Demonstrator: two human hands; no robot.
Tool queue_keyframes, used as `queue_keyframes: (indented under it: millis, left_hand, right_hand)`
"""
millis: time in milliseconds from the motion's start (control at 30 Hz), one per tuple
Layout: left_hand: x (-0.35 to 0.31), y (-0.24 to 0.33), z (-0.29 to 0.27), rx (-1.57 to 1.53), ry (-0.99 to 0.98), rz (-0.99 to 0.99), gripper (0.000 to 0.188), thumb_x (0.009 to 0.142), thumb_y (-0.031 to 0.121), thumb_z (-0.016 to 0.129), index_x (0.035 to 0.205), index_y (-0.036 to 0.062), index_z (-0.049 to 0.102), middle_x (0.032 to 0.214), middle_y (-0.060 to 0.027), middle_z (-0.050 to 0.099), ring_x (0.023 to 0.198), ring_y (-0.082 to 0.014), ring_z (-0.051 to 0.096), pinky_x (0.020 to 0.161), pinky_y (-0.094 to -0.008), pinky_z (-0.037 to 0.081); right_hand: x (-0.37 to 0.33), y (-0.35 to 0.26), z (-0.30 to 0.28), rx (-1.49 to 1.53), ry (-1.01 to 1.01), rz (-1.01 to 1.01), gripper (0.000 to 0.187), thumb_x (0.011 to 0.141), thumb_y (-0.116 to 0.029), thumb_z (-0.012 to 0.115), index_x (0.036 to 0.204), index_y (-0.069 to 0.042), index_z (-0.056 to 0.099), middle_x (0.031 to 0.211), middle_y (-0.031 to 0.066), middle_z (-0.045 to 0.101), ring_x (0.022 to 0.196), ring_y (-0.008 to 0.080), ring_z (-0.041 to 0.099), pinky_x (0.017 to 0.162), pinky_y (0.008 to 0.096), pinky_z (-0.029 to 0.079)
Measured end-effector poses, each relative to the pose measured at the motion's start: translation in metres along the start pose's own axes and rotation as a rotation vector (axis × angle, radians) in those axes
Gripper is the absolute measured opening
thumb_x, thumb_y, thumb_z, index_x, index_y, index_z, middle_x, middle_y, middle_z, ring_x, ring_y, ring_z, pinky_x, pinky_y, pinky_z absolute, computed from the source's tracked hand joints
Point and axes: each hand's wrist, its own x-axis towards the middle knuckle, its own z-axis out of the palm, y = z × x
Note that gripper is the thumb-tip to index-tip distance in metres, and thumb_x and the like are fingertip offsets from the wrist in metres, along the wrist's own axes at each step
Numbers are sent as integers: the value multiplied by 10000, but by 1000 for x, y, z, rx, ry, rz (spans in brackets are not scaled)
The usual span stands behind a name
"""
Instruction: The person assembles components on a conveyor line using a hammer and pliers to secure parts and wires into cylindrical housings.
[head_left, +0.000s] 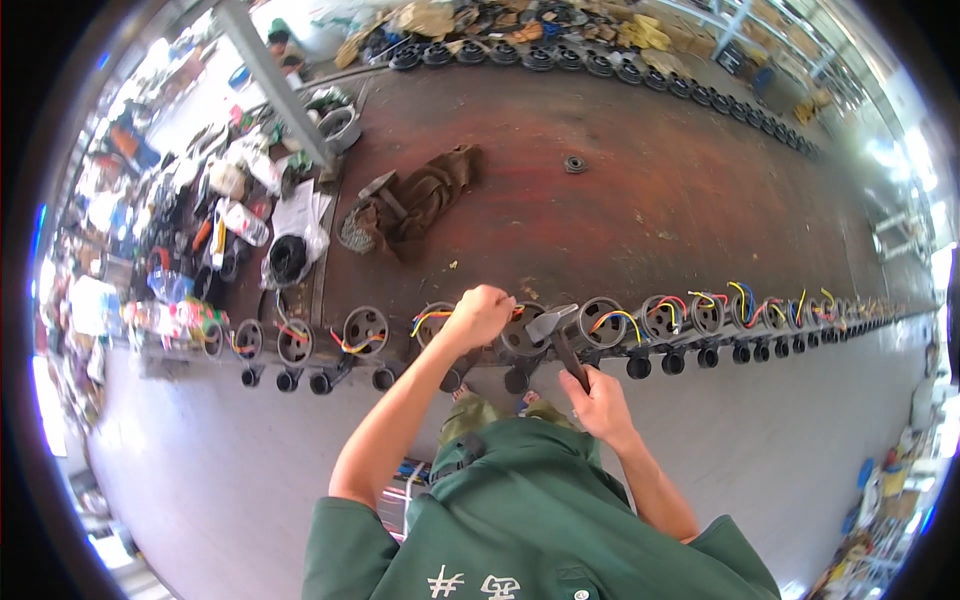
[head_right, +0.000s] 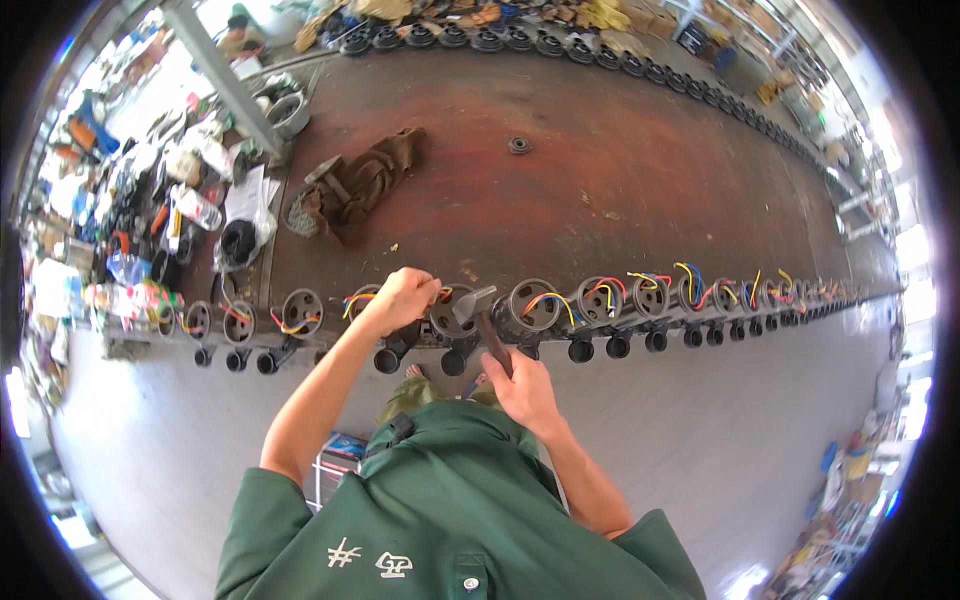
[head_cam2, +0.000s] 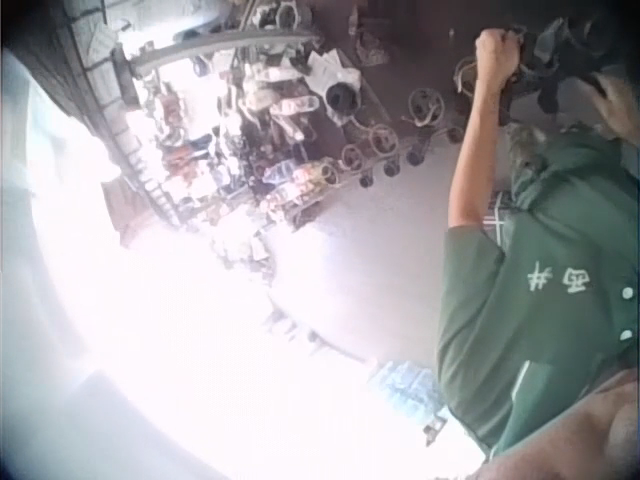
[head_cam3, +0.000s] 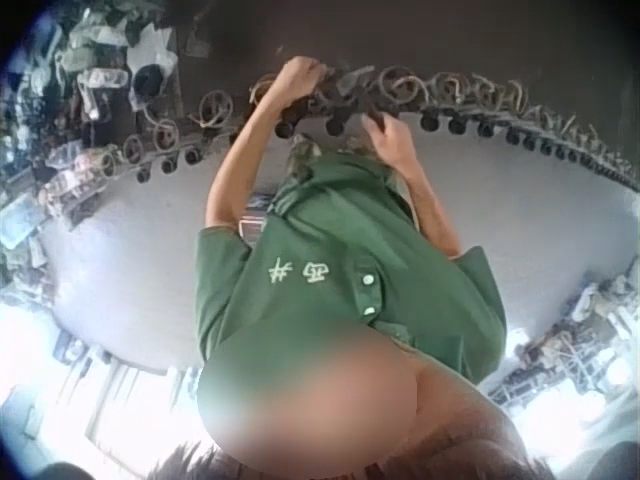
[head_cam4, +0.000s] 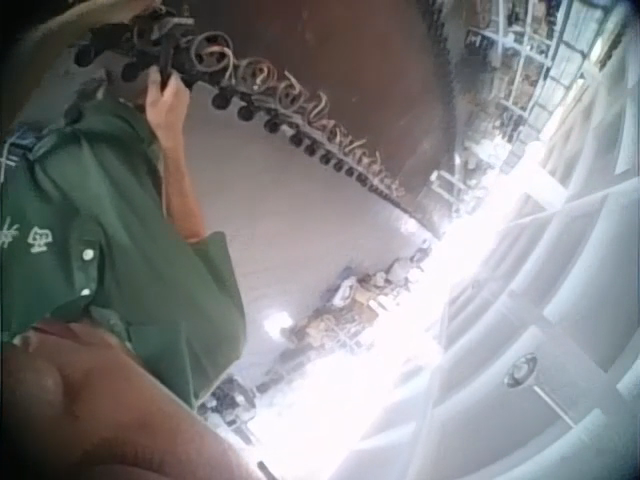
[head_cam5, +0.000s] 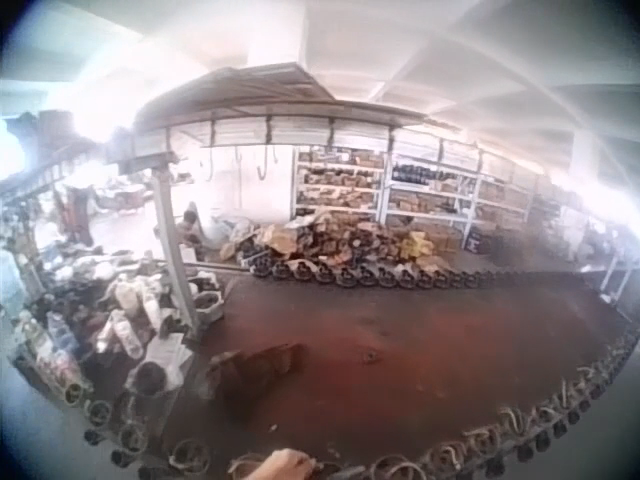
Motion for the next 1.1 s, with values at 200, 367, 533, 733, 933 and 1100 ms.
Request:
queue_keyframes:
  millis: [200,367,533,733,933,1100]
  left_hand:
    - [23,-3,-20,-323,-214,-222,325,991,240,558,852,-49,610,751,-76,627,635,-199,677,578,-329,590]
    - [14,-10,-24,-354,-214,-207,319,968,231,558,783,-28,584,746,-71,606,641,-207,680,572,-336,596]
    - [17,-18,-23,-356,-231,-182,306,954,218,547,765,-21,576,756,-75,609,644,-214,681,569,-334,596]
    - [22,-21,-24,-393,-228,-165,282,934,201,547,786,-33,603,787,-93,639,638,-220,682,571,-338,601]
    - [19,-27,-19,-380,-241,-156,269,928,188,551,817,-46,623,796,-96,649,655,-240,697,581,-341,612]
    - [26,-31,-19,-437,-269,-188,287,945,194,552,824,-54,629,798,-107,645,666,-259,703,583,-355,616]
  right_hand:
    - [15,27,17,-127,5,-59,388,994,-360,617,925,20,645,664,197,603,594,304,614,593,419,463]
    - [16,25,19,-179,-44,-40,396,1001,-349,620,864,23,616,640,149,578,574,234,565,580,395,452]
    - [12,12,16,-174,-8,-99,395,1025,-346,594,885,24,605,627,124,555,577,181,519,569,371,443]
    - [33,17,13,-270,-110,1,417,1020,-373,592,915,29,619,667,145,593,594,234,564,606,390,461]
    - [13,-21,4,-29,-31,-65,404,1066,-377,531,821,-56,543,637,-53,492,506,59,457,463,258,352]
    - [28,54,34,-397,13,-138,390,1016,-342,590,923,36,604,674,136,587,666,212,603,629,394,472]
